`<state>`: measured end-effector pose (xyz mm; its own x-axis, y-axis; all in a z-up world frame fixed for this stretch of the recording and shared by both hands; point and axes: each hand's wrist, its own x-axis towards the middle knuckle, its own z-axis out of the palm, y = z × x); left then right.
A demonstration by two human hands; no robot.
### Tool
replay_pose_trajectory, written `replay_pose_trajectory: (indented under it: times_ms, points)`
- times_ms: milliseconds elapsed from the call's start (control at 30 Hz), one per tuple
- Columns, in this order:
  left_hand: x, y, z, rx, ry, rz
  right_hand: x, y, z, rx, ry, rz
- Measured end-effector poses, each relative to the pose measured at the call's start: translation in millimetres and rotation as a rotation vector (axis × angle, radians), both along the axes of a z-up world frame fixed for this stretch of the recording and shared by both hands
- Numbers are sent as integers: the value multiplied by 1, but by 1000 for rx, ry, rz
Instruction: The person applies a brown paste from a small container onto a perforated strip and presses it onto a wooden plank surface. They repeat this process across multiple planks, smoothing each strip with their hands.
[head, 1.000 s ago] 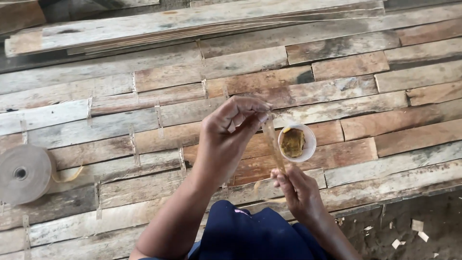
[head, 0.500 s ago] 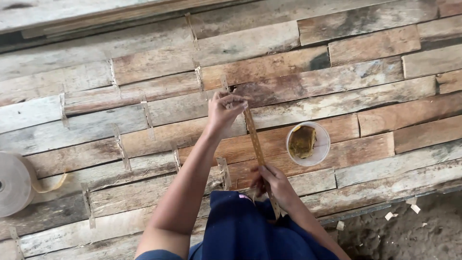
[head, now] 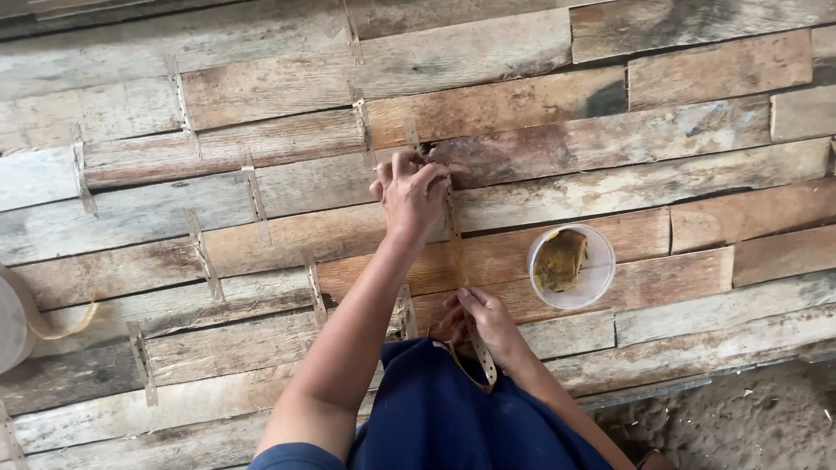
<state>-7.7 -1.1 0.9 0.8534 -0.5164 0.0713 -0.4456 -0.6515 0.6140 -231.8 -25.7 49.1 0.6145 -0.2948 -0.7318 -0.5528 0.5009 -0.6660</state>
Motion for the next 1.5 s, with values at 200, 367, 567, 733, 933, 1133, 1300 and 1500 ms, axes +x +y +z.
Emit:
replay_pose_trajectory:
  times_ms: [200,367,567,733,933,1133,1300,1500]
  points:
    - [-1,-2,-9,33,4,4,3,1,4,-5,37,3]
    - [8,-12,15,6,231,74,3,0,4,48,48,-1]
    - [-1,-2,-5,-102,-39,-13,4,-2,2,86,55,-22]
    - [-30,20,11,-32,-257,-206,-2,5,-11,-55,29,3]
    - [-38,19,11,58,-259,-154,-4,6,-9,-90,24,38]
    - [-41,24,22,158,-143,-207,-3,6,-9,-94,30,56]
    - [-37,29,32,313,-6,-336,1,6,-5,-103,43,38]
    - [-29,33,33,383,71,-459,9,8,8,-102,93,36]
